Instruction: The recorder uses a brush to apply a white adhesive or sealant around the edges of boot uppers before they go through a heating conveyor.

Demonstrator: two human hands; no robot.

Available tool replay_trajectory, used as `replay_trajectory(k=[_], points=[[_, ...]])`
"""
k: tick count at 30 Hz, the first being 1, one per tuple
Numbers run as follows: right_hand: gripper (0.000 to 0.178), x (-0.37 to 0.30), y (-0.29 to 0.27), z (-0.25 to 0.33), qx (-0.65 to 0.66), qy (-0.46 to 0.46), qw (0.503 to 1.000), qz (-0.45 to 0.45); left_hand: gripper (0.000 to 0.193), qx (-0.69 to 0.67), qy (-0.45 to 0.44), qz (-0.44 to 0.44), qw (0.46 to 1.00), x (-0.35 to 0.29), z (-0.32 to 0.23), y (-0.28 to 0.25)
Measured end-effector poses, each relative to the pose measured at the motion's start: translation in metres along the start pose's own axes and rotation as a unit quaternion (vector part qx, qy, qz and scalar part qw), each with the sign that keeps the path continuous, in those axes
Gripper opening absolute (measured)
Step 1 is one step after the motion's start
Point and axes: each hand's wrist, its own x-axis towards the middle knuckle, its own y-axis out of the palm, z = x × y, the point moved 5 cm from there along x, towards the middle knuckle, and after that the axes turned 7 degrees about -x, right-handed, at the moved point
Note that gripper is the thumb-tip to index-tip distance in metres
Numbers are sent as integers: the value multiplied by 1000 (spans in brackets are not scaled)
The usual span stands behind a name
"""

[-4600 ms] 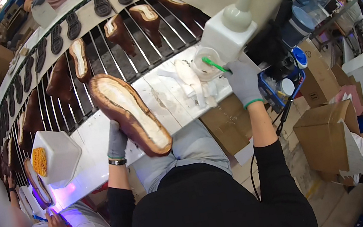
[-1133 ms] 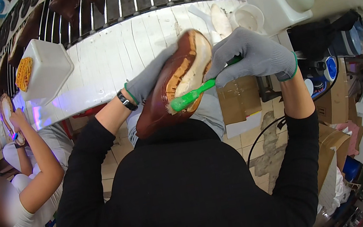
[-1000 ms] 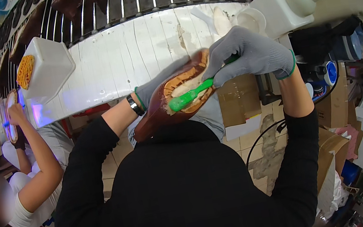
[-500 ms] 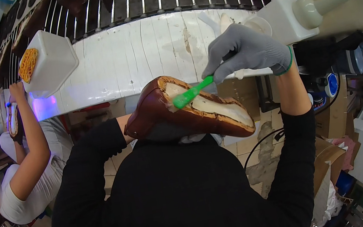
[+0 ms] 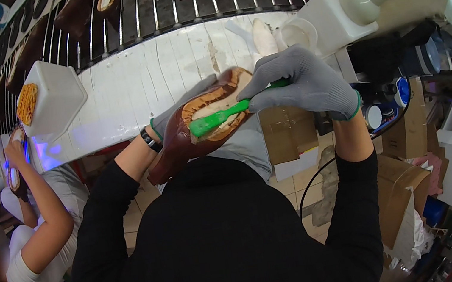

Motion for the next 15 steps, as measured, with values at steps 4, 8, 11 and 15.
replay_trajectory(k=[4, 8, 11, 15], points=[[23, -4, 2, 2, -5, 57, 998, -21, 48, 281, 30, -218, 934, -14, -34, -18], [21, -12, -4, -4, -32, 132, 988, -78, 48, 188, 46, -308, 931, -10, -44, -8], [19, -12, -6, -9, -31, 116, 990, -74, 53, 223, 90, -304, 922, -7, -52, 5], [18, -14, -2, -6, -2, -21, 1000, -4, 59, 217, 64, -347, 910, -11, -50, 9]])
